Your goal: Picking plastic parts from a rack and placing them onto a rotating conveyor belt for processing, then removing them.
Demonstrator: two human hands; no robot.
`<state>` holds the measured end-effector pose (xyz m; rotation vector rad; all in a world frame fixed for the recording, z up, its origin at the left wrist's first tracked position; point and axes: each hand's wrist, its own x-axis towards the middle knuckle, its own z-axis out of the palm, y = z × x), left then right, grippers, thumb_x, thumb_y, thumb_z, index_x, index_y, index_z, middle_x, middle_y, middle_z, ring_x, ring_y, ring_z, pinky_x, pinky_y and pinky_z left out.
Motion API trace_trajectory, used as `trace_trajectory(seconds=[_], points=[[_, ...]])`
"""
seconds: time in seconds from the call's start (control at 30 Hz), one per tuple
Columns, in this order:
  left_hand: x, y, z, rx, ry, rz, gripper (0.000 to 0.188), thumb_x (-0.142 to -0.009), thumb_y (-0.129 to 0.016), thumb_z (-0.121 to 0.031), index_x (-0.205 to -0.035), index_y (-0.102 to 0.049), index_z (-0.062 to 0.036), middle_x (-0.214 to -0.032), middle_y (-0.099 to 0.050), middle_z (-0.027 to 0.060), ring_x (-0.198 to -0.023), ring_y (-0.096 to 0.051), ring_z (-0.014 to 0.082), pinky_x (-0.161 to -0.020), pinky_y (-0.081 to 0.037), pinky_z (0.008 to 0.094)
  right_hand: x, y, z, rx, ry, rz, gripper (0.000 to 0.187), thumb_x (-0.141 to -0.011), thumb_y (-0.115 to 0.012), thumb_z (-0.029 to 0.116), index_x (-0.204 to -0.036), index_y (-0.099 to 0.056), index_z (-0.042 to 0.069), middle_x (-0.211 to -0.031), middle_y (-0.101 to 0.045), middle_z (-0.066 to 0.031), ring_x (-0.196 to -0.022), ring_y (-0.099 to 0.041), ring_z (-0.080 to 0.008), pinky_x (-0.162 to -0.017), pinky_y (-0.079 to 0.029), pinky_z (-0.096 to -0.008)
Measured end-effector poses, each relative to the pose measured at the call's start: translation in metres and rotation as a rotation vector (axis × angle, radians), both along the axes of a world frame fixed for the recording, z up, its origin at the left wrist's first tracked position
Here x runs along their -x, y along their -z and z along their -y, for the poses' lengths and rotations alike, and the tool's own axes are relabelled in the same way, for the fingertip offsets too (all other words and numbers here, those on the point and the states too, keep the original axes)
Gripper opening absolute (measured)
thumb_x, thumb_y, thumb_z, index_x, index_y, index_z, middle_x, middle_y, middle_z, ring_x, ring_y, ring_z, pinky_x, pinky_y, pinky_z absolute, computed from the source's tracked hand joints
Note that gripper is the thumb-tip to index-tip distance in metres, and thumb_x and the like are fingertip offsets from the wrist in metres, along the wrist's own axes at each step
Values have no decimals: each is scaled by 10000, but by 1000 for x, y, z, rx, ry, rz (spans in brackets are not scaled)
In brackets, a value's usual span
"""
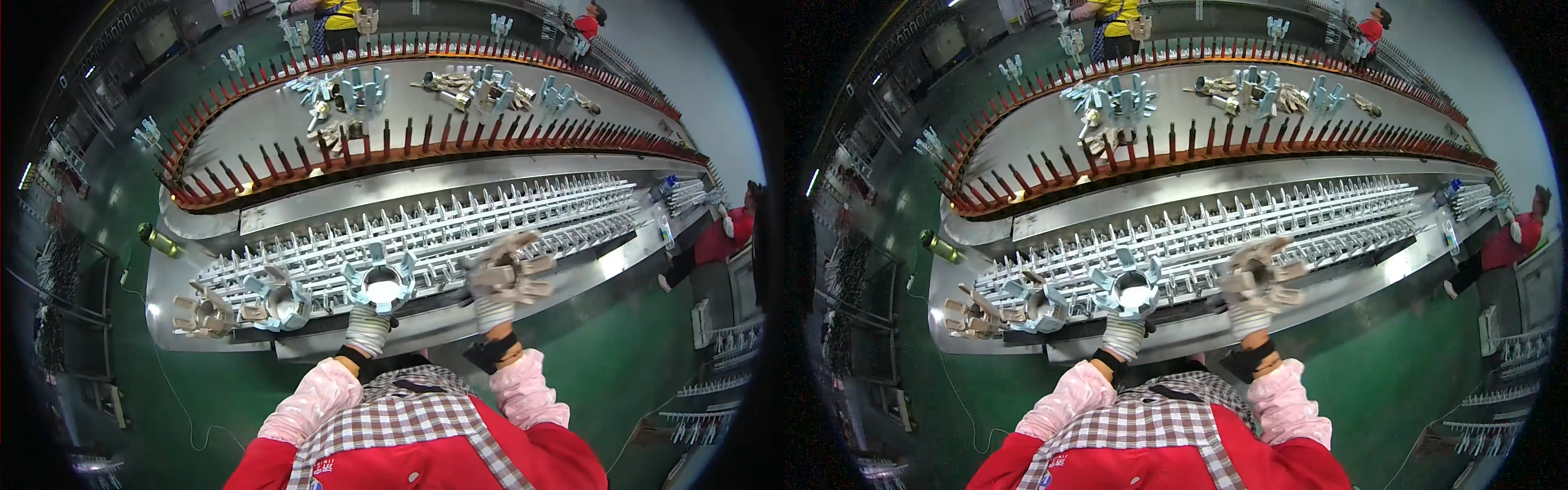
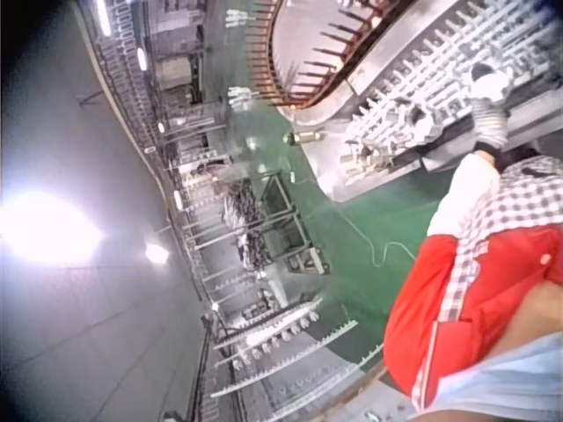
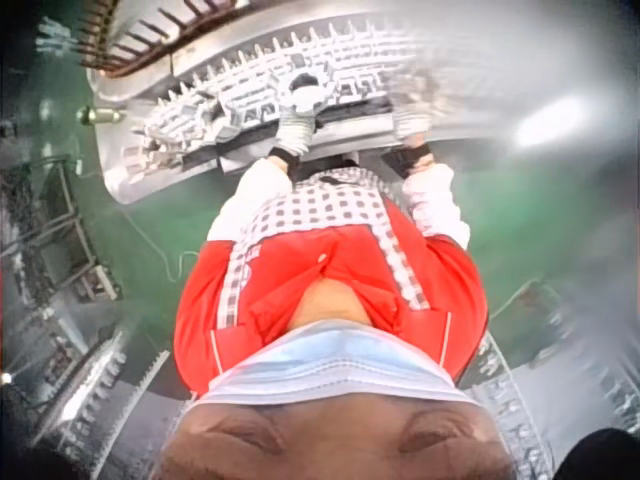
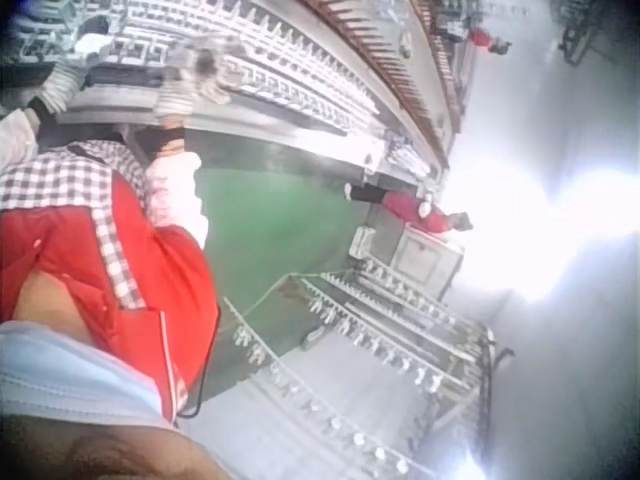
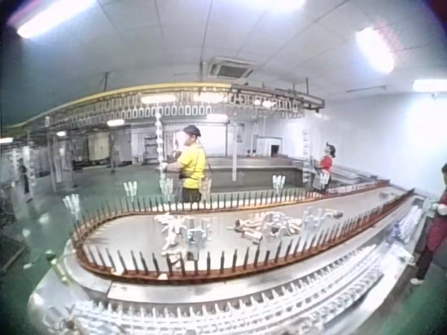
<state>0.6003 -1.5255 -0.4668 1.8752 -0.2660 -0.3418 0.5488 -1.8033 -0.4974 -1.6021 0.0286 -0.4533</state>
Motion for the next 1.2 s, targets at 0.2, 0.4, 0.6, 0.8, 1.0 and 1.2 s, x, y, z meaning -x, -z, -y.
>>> trace_trajectory(seconds=[0.2, 0.4, 0.6, 0.8, 1.0, 1.2], points=[[2, 7, 15, -101, 154, 112, 197, -865, -392, -31, -1033, -495, -27, -912, -586, 72, -723, -571, 161, -549, -492, 292, 19, -22, 15, 747, 89, -171, 302, -896, -433, 229, -955, -591, -21, -683, -635, -74, -507, -577, -136, -444, -460, -258], [20, -8, 8, 368, 87, -286, 227, -776, -503, 34, -996, -533, -13, -880, -610, 76, -732, -584, 183, -631, -488, 273, 37, -36, 13, 927, 208, -190, 252, -825, -456, 155, -1012, -585, 46, -807, -634, -91, -713, -616, -260, -717, -493, -375], [46, -39, -9, -326, 213, 129, 342, -839, -517, -210, -1117, -491, -13, -884, -613, 162, -823, -588, 274, -775, -459, 341, 25, -7, 25, 553, 49, -155, 202, -826, -536, 150, -988, -568, 34, -839, -631, -68, -742, -603, -156, -589, -501, -268], [38, -296, -62, -540, 926, -181, 338, -900, -455, -225, -1177, -504, -38, -1095, -577, 133, -1035, -540, 185, -877, -417, 289, 24, -162, 104, 20, -407, -801, 264, -838, -513, 166, -1068, -569, 50, -792, -632, -87, -646, -598, -168, -597, -494, -301], [-80, -340, -33, -277, -69, 95, 234, -790, -508, -89, -987, -572, 19, -839, -625, 89, -721, -602, 149, -645, -490, 252, -162, -170, 195, -32, 243, -196, 373, -831, -522, 199, -1149, -486, 6, -973, -597, -133, -752, -549, -168, -641, -449, -307], [-247, -229, -92, -546, -250, 7, 433, -834, -546, -207, -1204, -431, -13, -983, -579, 157, -746, -580, 234, -658, -471, 361, -309, -136, 184, 38, 131, -528, 464, -800, -579, 311, -1122, -498, -12, -1004, -590, -166, -833, -561, -259, -743, -439, -365]])
